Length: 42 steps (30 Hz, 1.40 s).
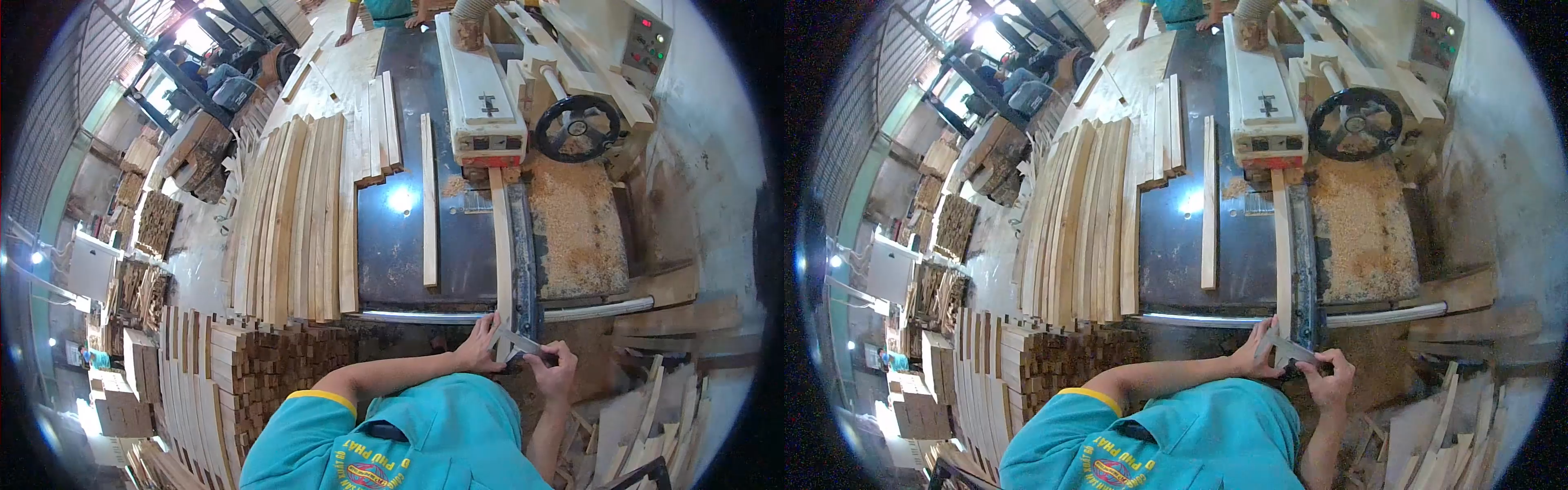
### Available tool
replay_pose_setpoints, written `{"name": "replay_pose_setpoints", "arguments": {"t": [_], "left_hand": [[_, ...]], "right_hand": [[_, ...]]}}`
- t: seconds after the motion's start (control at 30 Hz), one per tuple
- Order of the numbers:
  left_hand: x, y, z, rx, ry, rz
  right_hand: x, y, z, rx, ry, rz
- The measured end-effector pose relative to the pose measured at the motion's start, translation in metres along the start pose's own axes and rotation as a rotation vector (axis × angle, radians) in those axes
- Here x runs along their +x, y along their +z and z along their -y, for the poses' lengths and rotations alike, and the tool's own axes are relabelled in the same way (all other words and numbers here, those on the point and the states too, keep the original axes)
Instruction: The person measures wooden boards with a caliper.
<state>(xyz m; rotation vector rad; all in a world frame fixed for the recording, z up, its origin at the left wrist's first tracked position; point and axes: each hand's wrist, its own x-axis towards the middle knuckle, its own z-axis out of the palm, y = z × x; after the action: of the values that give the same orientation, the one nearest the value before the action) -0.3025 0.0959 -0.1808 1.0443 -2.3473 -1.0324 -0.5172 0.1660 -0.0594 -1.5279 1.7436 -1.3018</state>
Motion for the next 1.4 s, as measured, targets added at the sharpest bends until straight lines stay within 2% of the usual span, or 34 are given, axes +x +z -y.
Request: {"name": "replay_pose_setpoints", "arguments": {"t": [0.13, 0.27, 0.33, 0.37, 0.43, 0.57, 0.77, 1.03, 1.2, 1.3, 1.4], "left_hand": [[0.002, 0.001, 0.003, -0.011, -0.003, -0.012], [0.006, 0.004, 0.013, 0.006, -0.017, 0.032], [0.011, 0.007, 0.015, 0.007, 0.045, -0.079], [0.012, 0.005, 0.019, 0.016, 0.008, -0.016], [0.020, -0.004, 0.014, 0.015, 0.009, -0.020], [0.038, -0.016, 0.022, 0.002, 0.052, -0.041], [0.086, -0.045, 0.031, 0.086, -0.057, -0.080], [0.148, -0.083, 0.064, 0.091, -0.080, -0.078], [0.182, -0.099, 0.090, 0.124, -0.041, -0.121], [0.203, -0.114, 0.099, 0.148, -0.113, -0.066], [0.222, -0.123, 0.115, 0.161, -0.087, -0.102]], "right_hand": [[0.000, -0.002, 0.004, 0.028, 0.102, 0.028], [0.002, -0.004, 0.002, -0.003, 0.049, -0.009], [0.001, -0.007, 0.001, -0.013, 0.121, 0.022], [0.001, -0.008, 0.000, -0.027, 0.137, 0.011], [0.004, -0.006, -0.001, -0.019, 0.047, -0.032], [0.010, -0.005, 0.001, -0.026, 0.007, -0.087], [0.017, -0.002, -0.009, -0.059, 0.093, -0.110], [0.046, 0.008, 0.002, -0.109, 0.153, -0.141], [0.060, 0.013, 0.005, -0.136, 0.143, -0.153], [0.062, 0.016, -0.001, -0.154, 0.115, -0.164], [0.062, 0.016, 0.007, -0.147, 0.124, -0.170]]}}
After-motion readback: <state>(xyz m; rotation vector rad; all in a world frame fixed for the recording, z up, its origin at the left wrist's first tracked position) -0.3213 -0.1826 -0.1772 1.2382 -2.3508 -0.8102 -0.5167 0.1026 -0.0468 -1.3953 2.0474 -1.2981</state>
